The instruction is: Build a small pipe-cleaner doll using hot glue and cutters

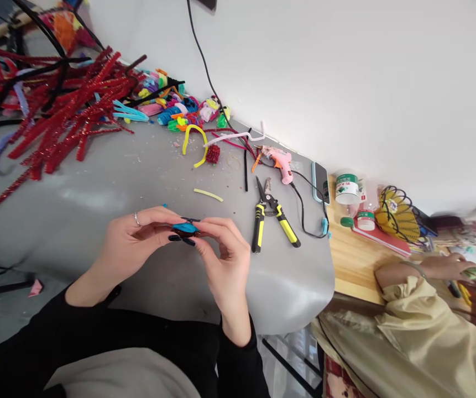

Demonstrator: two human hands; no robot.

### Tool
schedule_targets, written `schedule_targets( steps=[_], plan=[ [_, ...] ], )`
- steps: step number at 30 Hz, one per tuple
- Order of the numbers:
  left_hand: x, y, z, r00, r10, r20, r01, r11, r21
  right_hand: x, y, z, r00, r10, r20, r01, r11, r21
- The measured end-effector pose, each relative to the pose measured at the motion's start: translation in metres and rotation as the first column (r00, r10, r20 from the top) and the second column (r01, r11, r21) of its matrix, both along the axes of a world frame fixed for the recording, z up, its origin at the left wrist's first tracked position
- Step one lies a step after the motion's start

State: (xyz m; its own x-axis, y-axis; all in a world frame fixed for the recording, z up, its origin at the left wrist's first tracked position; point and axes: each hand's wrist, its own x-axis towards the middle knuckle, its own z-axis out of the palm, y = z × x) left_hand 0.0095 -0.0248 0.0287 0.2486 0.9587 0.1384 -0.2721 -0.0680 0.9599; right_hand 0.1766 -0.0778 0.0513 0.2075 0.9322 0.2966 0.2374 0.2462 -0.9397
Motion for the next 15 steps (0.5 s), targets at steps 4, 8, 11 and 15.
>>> schedule_targets(
  steps=[4,8,11,15],
  plan=[
    [0.003,-0.003,0.0001,0.996,0.086,-0.027,-0.084,0.996,0.041,-0.004,-0.0005,-0.0023,0.997,-0.07,0.037,0.069,0.997,0.03],
    [0.0042,-0.0034,0.0009,0.987,0.14,-0.082,-0.134,0.988,0.074,-0.0059,0.0,-0.0026,0.99,-0.108,0.092,0.106,0.994,0.032],
    [0.0053,-0.0045,0.0019,0.984,0.155,-0.089,-0.146,0.984,0.097,-0.0079,0.0013,-0.003,0.991,-0.107,0.078,0.104,0.994,0.034],
    [0.0056,-0.0035,-0.0003,0.989,0.145,-0.042,-0.141,0.987,0.079,-0.0098,0.0037,-0.0055,0.997,-0.059,0.042,0.057,0.997,0.048]
  ],
)
